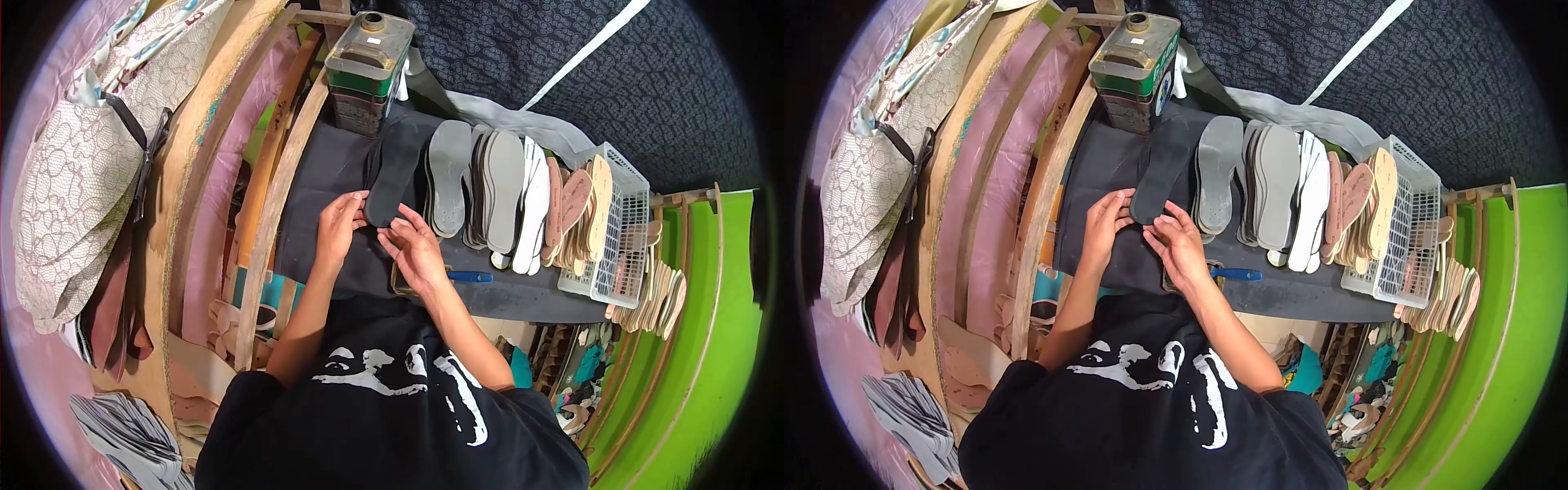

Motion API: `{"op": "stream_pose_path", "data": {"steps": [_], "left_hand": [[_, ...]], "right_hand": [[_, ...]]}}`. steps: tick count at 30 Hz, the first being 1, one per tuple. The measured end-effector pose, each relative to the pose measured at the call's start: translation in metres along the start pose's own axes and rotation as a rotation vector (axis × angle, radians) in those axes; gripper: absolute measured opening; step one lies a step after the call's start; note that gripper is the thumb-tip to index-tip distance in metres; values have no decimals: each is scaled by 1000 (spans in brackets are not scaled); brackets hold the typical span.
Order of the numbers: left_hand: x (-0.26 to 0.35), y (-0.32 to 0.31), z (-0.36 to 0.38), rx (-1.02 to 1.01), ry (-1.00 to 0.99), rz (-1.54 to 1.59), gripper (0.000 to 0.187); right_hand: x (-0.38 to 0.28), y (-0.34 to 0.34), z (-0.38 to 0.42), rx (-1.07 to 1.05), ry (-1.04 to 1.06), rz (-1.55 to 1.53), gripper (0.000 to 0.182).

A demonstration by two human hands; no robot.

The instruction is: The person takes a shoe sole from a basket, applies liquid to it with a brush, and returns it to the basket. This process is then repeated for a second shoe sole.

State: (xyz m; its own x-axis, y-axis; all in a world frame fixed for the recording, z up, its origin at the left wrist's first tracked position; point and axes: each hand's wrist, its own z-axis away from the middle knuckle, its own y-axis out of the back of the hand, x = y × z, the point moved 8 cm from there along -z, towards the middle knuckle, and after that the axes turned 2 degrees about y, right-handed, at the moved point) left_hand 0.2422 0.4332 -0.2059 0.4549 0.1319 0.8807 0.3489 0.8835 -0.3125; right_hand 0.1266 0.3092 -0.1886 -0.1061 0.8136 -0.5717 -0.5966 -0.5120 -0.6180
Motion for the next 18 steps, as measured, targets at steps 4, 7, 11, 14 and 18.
{"op": "stream_pose_path", "data": {"steps": [4, 7, 11, 14, 18], "left_hand": [[-3, -6, -2, -71, 42, 72, 51], [-5, -17, -6, -149, 122, 210, 63], [7, -37, -13, -224, 150, 284, 75], [15, -43, -18, -218, 189, 361, 82], [25, -45, -17, -179, 205, 483, 74]], "right_hand": [[2, 2, -6, 71, 82, -50, 53], [-2, 0, -4, 71, 121, -76, 51], [-4, 3, 9, 31, 123, -23, 46], [-6, 13, 23, -8, 123, 14, 40], [-16, 25, 51, -13, 115, 136, 31]]}}
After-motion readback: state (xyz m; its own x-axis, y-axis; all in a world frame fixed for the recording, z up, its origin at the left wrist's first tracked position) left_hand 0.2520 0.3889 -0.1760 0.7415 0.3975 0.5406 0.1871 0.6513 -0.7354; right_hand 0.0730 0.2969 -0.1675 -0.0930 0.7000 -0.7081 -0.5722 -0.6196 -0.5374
